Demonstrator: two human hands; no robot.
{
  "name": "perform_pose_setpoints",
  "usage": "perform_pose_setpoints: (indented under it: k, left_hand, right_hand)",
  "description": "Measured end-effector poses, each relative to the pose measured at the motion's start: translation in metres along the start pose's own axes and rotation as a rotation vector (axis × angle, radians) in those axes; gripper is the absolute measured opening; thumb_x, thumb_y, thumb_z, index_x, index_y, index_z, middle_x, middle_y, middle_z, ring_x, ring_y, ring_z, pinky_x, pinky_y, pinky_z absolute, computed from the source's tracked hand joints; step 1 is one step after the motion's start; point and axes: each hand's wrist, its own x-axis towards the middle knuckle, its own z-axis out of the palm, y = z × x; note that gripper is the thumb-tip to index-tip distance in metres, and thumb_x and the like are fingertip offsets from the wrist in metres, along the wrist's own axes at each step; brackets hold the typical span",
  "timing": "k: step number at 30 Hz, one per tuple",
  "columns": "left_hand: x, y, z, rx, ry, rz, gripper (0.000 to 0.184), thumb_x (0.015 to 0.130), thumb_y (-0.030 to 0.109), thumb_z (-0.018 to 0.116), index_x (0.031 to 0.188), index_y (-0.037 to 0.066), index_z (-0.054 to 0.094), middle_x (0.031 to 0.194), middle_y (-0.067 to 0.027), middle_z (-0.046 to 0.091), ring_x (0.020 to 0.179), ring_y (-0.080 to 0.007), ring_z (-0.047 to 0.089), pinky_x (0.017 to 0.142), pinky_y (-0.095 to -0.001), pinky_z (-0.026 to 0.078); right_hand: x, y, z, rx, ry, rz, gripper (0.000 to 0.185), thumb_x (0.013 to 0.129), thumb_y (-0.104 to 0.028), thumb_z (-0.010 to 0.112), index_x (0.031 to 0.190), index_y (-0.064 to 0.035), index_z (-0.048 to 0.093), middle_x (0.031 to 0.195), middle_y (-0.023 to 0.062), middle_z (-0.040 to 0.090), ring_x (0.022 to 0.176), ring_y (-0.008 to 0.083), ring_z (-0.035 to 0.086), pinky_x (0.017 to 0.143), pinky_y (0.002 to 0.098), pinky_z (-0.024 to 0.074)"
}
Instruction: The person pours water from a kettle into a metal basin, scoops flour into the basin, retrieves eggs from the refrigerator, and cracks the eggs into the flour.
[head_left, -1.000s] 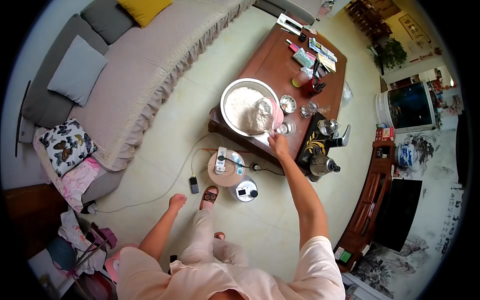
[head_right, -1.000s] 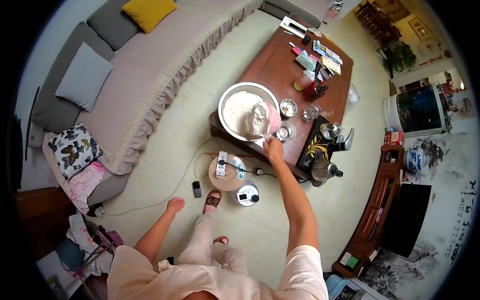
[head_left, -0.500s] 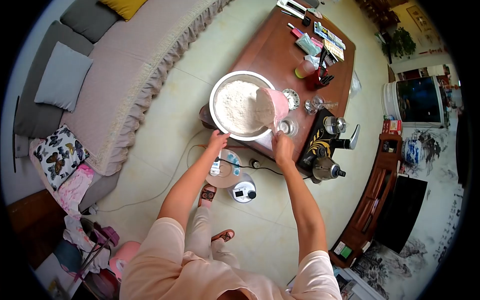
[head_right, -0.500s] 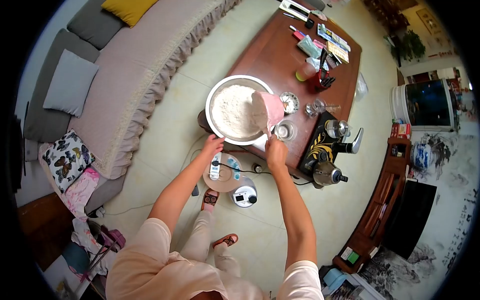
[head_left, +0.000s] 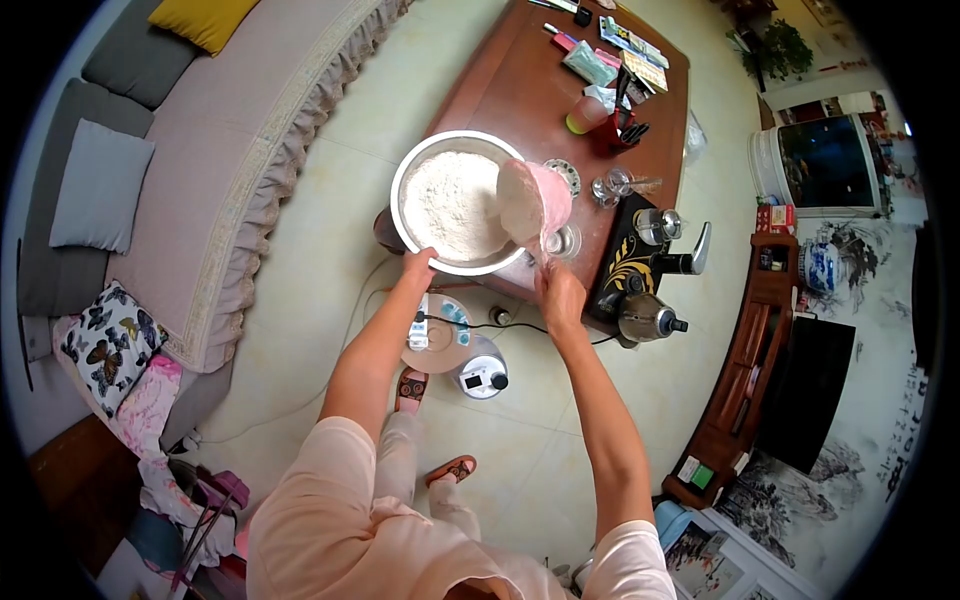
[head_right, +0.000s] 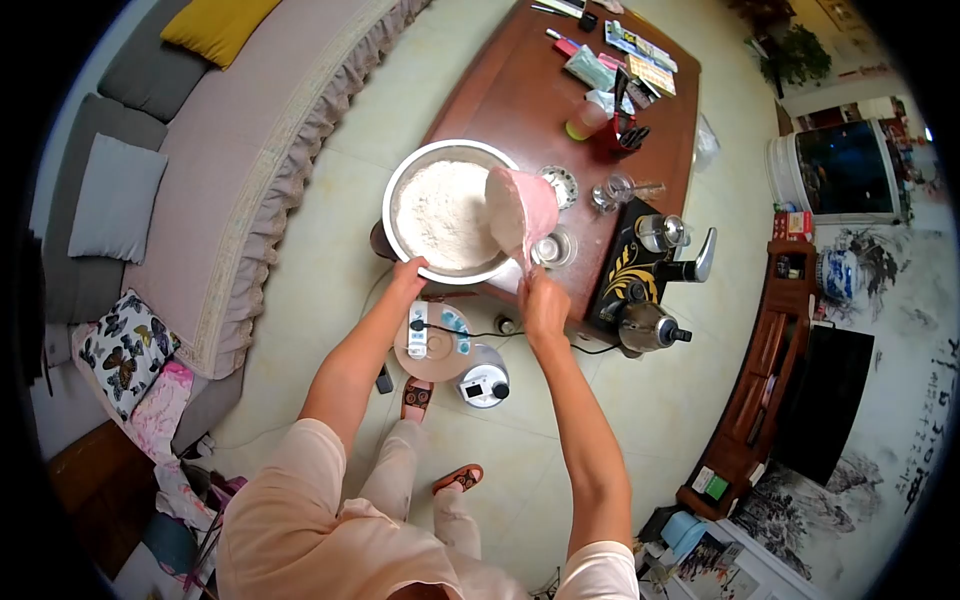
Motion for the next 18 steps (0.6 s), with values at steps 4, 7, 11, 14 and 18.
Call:
perform_pose_setpoints:
  k: [4,7,11,14,18]
  left_hand:
    - [-0.019,0.016,-0.011,0.078,-0.024,-0.020,0.059,0.059,-0.013,0.052,0.115,0.000,0.041,0.107,-0.0156,0.051,0.095,-0.0318,0.053,0.074,-0.0447,0.049]
    - [-0.066,0.033,-0.017,0.175,-0.034,0.030,0.055,0.059,-0.012,0.053,0.111,0.000,0.045,0.101,-0.0146,0.054,0.091,-0.0301,0.055,0.071,-0.0416,0.050]
    - [-0.144,0.054,-0.007,0.282,0.009,0.010,0.051,0.060,-0.011,0.052,0.110,-0.003,0.045,0.099,-0.0145,0.055,0.087,-0.0275,0.056,0.066,-0.0378,0.050]
    - [-0.196,0.056,-0.002,0.306,-0.013,0.051,0.049,0.062,-0.009,0.052,0.110,-0.004,0.045,0.099,-0.0141,0.055,0.087,-0.0265,0.056,0.067,-0.0353,0.050]
    - [-0.249,0.049,-0.003,0.335,-0.026,-0.022,0.050,0.063,-0.008,0.052,0.112,-0.004,0.044,0.103,-0.0144,0.053,0.090,-0.0266,0.055,0.069,-0.0366,0.049]
  right_hand:
    - [-0.019,-0.008,-0.022,0.026,-0.010,-0.006,0.011,0.075,-0.011,0.057,0.075,-0.0031,0.049,0.060,0.0201,0.055,0.058,0.0383,0.055,0.051,0.0458,0.0420]
    - [-0.034,-0.018,-0.038,0.049,0.003,-0.010,0.011,0.076,-0.011,0.057,0.075,-0.0038,0.049,0.059,0.0199,0.054,0.056,0.0383,0.054,0.049,0.0455,0.0414]
    - [-0.065,-0.031,-0.068,0.042,-0.018,0.043,0.012,0.076,-0.012,0.058,0.076,-0.0041,0.049,0.059,0.0197,0.054,0.055,0.0386,0.054,0.048,0.0456,0.0404]
    - [-0.092,-0.043,-0.102,0.080,-0.026,0.091,0.012,0.077,-0.012,0.057,0.077,-0.0039,0.048,0.059,0.0204,0.053,0.053,0.0393,0.052,0.048,0.0450,0.0402]
    - [-0.138,-0.042,-0.138,0.748,-0.109,0.350,0.009,0.082,-0.012,0.055,0.080,-0.0043,0.050,0.051,0.0053,0.047,0.038,0.0172,0.042,0.037,0.0283,0.0330]
